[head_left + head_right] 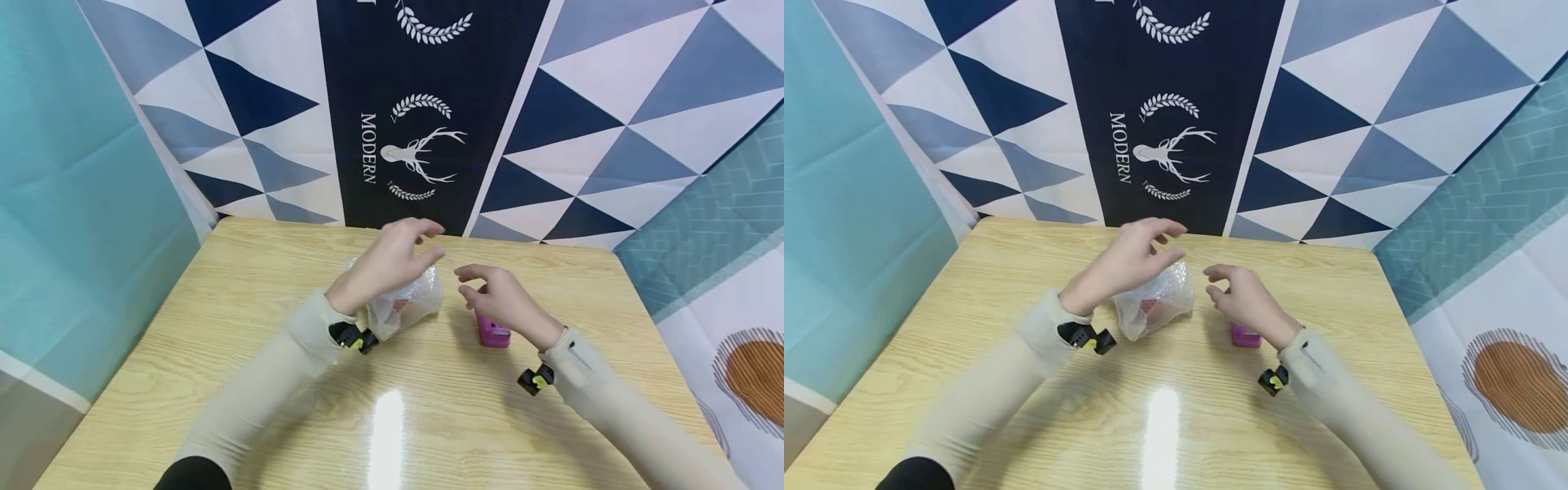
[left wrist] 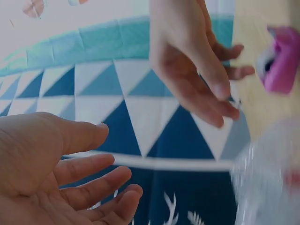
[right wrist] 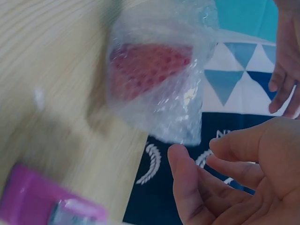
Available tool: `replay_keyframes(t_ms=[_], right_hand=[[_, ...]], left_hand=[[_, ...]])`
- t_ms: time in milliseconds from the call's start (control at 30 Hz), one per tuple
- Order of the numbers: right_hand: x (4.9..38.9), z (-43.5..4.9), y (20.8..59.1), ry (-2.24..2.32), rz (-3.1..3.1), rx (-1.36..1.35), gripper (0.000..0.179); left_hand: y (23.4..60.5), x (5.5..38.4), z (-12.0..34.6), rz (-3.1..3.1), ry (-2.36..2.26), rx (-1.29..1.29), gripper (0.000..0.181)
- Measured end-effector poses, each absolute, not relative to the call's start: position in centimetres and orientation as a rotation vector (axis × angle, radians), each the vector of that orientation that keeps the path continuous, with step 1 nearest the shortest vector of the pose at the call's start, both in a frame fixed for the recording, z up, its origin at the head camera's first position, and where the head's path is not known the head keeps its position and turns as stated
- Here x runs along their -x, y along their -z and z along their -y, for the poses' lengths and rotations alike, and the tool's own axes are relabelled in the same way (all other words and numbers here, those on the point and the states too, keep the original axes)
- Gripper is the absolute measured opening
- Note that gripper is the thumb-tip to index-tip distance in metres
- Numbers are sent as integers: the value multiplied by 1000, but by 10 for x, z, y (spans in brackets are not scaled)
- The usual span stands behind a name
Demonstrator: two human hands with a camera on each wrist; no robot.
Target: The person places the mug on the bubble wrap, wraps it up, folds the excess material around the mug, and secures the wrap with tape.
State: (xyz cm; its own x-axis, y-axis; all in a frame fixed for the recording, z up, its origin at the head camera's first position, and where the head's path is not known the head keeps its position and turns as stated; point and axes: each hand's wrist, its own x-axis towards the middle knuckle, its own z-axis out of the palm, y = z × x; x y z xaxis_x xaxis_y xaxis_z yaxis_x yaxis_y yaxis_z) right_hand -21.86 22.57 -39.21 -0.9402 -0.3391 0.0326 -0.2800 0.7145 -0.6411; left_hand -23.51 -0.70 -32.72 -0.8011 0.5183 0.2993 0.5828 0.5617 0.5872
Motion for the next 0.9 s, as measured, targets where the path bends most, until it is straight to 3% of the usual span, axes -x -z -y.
replay_keyframes(t_ms=[333,633,900], right_hand=[[194,-274,401,971,-2899,405,34],[181,-300,415,1004,-2869,284,33],[177,-310,433,1012,-2816,228,31]], left_hand=[[355,207,-62,2764,1162,1190,41],[398,209,-88,2870,1143,1101,33],[429,213,-99,2915,1033,1023,41]])
